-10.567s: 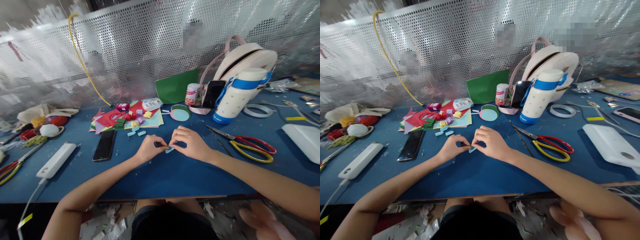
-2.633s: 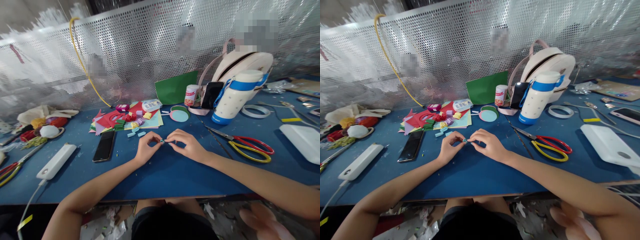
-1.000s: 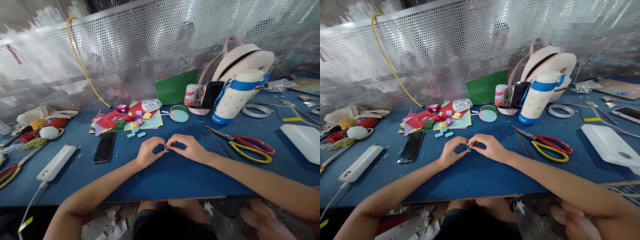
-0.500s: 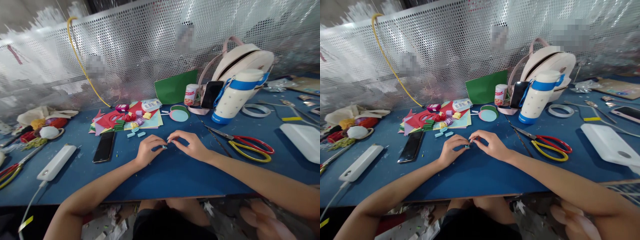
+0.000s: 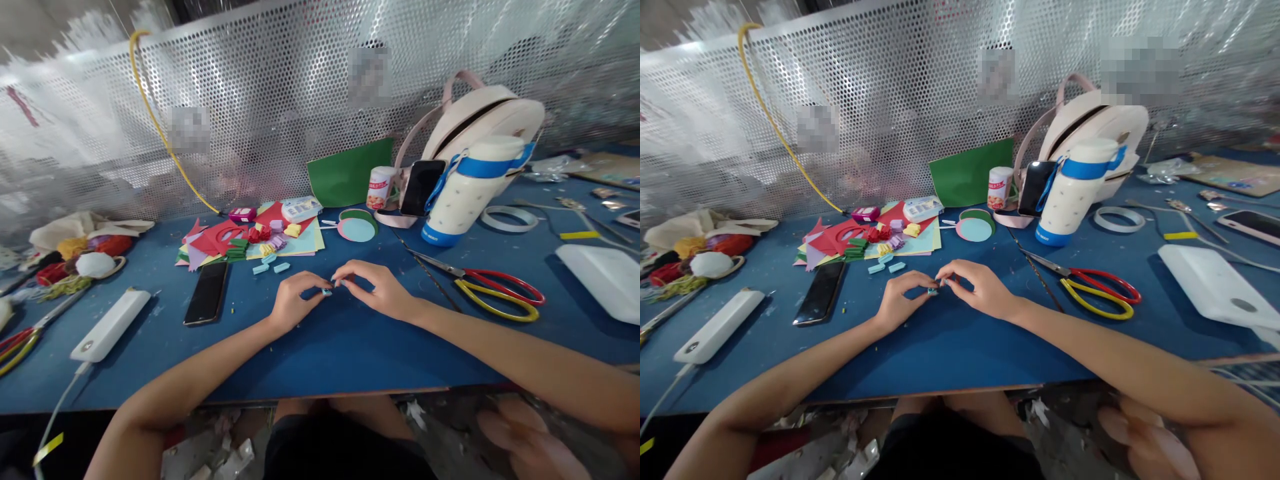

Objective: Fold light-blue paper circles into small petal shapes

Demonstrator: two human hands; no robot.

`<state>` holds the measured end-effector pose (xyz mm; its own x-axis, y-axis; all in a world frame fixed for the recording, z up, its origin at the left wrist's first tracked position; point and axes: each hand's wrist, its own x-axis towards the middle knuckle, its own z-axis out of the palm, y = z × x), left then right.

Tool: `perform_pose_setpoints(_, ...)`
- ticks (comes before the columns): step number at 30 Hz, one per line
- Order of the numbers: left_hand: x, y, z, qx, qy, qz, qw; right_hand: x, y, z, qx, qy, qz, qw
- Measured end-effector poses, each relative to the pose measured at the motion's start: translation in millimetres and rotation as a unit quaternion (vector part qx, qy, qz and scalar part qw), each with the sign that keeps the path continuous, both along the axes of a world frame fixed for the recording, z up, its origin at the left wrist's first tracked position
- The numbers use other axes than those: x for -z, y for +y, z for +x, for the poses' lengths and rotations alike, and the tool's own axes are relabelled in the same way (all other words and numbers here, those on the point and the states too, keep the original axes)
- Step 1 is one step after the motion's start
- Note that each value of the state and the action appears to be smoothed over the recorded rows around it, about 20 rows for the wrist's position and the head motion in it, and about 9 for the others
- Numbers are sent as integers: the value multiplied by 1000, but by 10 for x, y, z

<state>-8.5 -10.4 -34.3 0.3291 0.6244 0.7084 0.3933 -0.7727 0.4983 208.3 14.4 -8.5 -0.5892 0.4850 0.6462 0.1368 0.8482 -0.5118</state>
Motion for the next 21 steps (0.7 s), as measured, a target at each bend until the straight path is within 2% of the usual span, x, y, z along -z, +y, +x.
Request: perform_pose_setpoints(21, 67, 28, -16, -41, 12, -42, 998, 0, 11, 13, 0, -25, 14, 1000)
